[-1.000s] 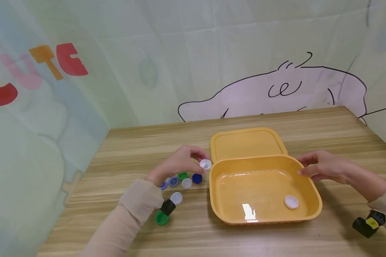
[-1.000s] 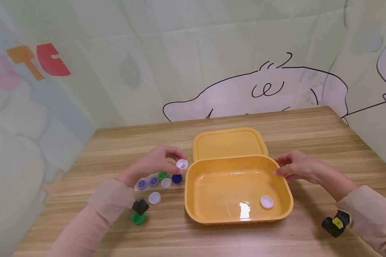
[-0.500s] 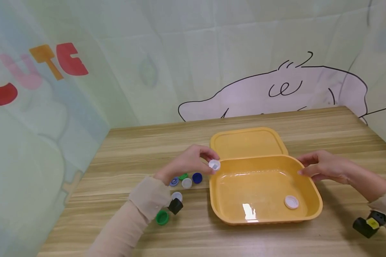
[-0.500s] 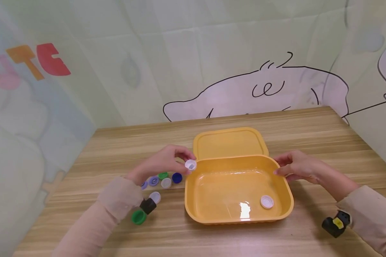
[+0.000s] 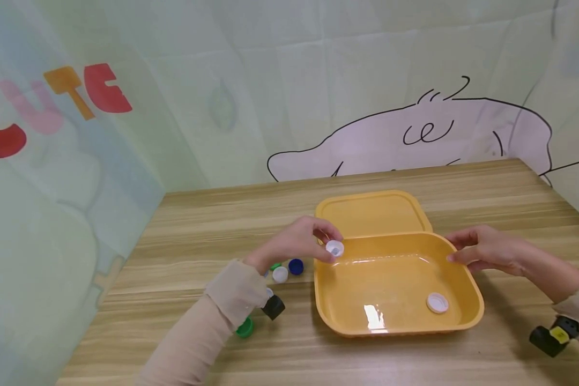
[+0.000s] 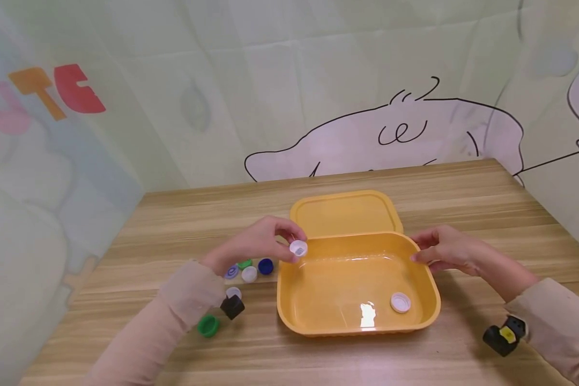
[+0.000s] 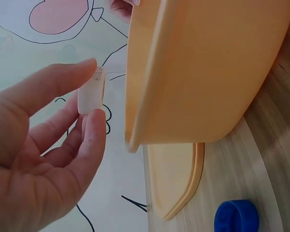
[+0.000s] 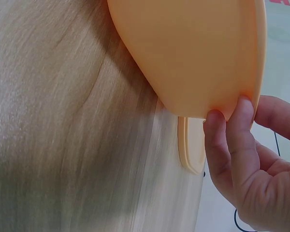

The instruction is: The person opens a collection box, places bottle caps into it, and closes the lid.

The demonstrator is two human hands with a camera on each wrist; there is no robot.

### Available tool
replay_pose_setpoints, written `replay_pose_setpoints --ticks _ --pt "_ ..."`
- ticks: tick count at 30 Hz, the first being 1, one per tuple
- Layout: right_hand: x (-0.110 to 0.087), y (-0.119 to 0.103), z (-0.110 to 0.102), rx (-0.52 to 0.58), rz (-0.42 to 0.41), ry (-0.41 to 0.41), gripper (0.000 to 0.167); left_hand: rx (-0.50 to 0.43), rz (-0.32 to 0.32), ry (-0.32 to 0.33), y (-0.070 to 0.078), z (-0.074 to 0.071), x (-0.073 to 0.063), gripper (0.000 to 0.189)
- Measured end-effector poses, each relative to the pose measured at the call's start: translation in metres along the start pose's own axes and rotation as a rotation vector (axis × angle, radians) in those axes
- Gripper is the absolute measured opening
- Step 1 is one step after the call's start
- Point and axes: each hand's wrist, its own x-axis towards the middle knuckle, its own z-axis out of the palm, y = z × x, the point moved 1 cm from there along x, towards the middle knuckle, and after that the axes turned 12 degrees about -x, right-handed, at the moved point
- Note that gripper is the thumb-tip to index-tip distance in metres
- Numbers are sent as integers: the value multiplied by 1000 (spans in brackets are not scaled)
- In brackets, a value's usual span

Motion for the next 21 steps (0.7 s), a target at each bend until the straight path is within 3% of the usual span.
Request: replay_pose_setpoints --ticks 11,21 --pt "-1 1 0 3 -8 -4 61 51 9 -33 10 9 12 30" --pt "-1 0 0 7 -10 -9 61 8 23 -70 17 20 22 30"
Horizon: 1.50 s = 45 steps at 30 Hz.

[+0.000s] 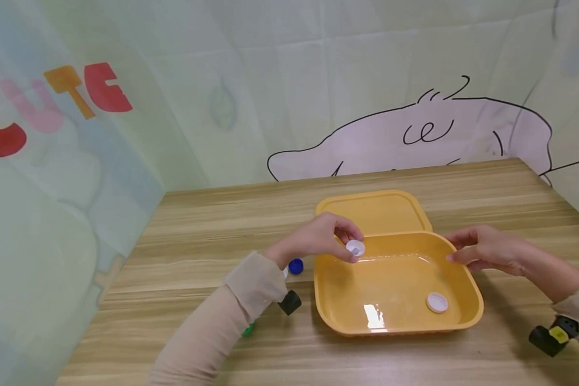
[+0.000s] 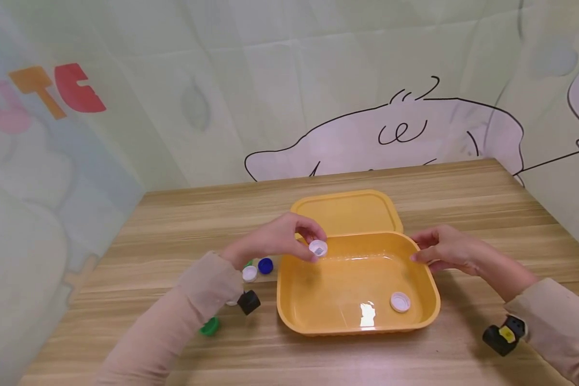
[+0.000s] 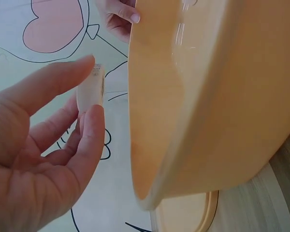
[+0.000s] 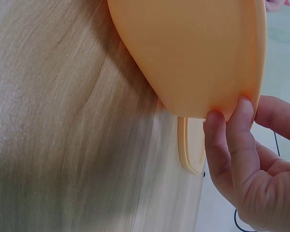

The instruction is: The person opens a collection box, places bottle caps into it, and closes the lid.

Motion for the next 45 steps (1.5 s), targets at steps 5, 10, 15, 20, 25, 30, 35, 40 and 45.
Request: replay_pose_setpoints --ticks 5,10,15,20,25,30,35,40,45 --pt "0 -1 0 -8 12 7 61 -2 0 -14 2 4 3 31" --pt "0 -1 0 -2 15 2 60 -12 7 -29 3 7 7 30" --pt "0 -1 1 -9 17 5 60 6 15 -35 7 10 10 29" --pt "0 -1 1 -12 14 5 60 21 25 -51 9 13 16 29" --pt "0 -1 0 -10 10 -1 60 28 24 -61 10 16 22 28" --pt "0 -1 1 -5 13 -1 60 27 25 -70 11 21 29 28" --pt "-1 -1 3 -9 21 -1 59 21 7 -83 12 27 33 28" --pt "0 0 3 -14 16 1 58 31 13 -85 13 32 38 28" --pt "0 0 2 -5 6 7 57 18 31 -98 14 37 44 29"
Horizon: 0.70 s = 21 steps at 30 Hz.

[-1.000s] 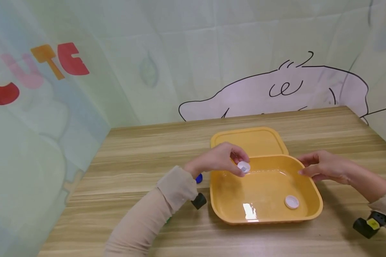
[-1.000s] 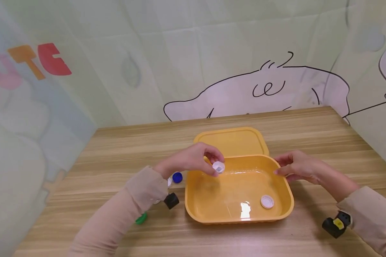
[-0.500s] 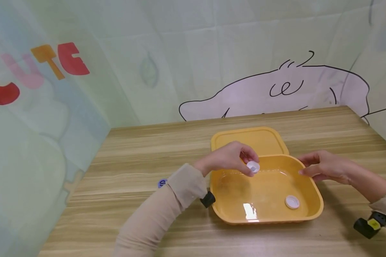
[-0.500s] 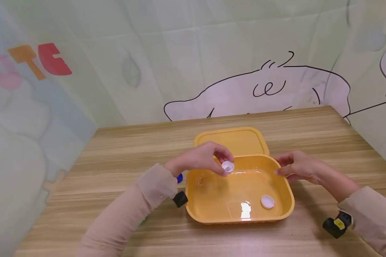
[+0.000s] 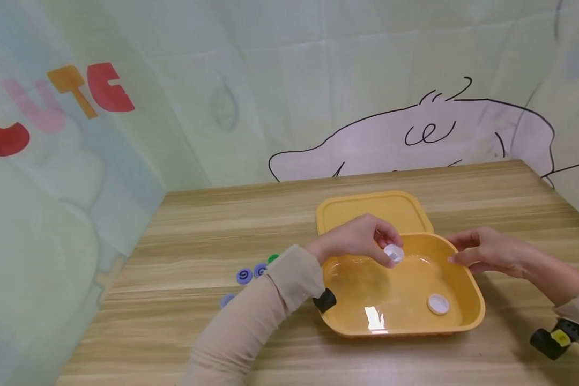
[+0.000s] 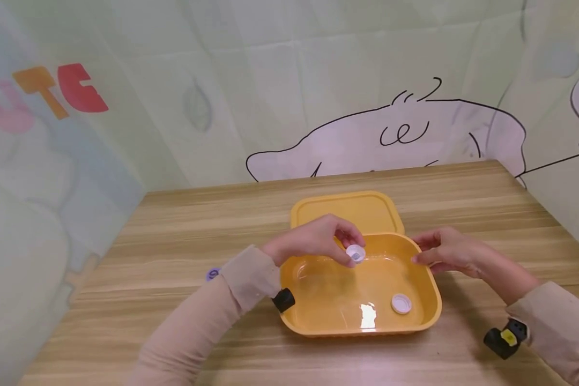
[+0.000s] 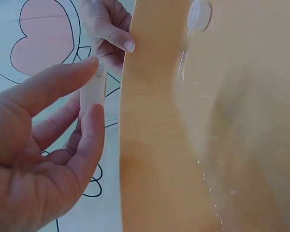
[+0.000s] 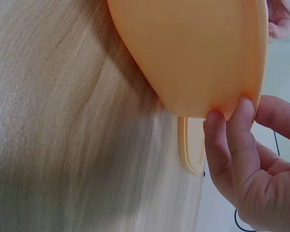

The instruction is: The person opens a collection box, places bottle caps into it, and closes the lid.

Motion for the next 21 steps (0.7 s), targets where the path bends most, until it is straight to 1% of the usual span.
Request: replay_pose_setpoints --ticks 5,11,15,17,21 --pt "0 0 0 1 8 0 58 -34 18 -30 -2 6 6 29" --pt "0 0 -1 4 -3 -5 58 -2 24 -50 -5 13 15 29" --pt "0 1 -2 8 -12 -6 59 -9 16 -75 -6 20 21 31" --pt "0 1 -1 6 -13 -6 59 -30 12 -89 -7 24 22 32" --pt "0 0 -1 2 -12 -7 59 -13 0 -105 -9 28 25 31"
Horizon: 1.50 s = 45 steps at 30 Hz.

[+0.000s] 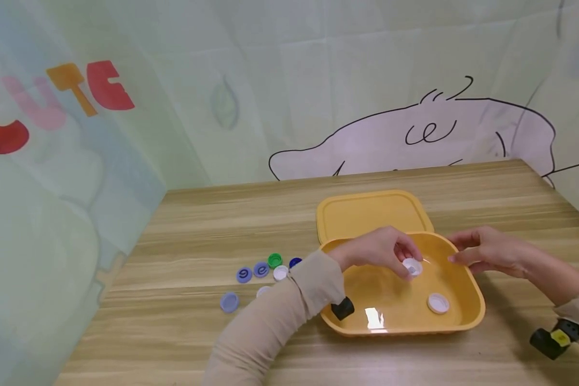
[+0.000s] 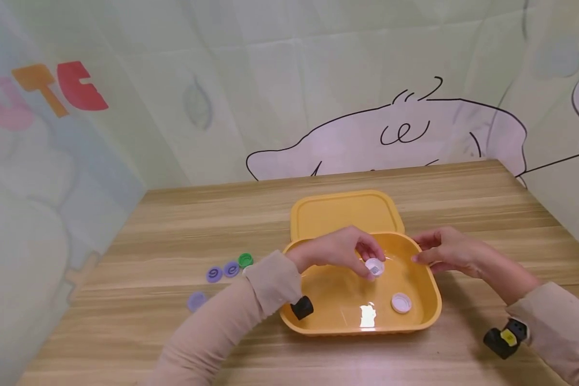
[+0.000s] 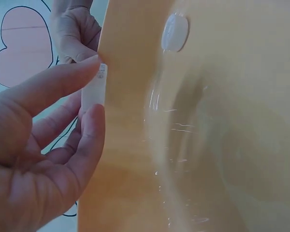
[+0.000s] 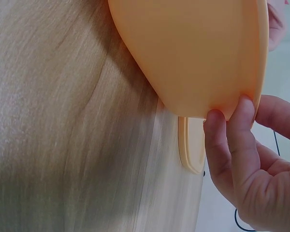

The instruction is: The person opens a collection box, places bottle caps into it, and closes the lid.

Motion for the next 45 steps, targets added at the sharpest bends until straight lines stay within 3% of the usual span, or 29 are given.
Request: replay_pose_setpoints --ticks 6,14,21,31,45 --pt "1 2 -1 3 0 -6 59 61 -17 -8 -5 4 7 29" --pt "1 1 0 14 -1 -1 58 73 -23 -9 -12 12 18 30" --pt "2 1 1 10 10 3 60 124 -33 -43 -20 23 28 30" --pt "2 3 0 22 -2 2 60 234 -12 -53 -22 35 38 30" --pt "1 3 -1 29 -1 -9 58 238 35 -136 -20 40 46 31"
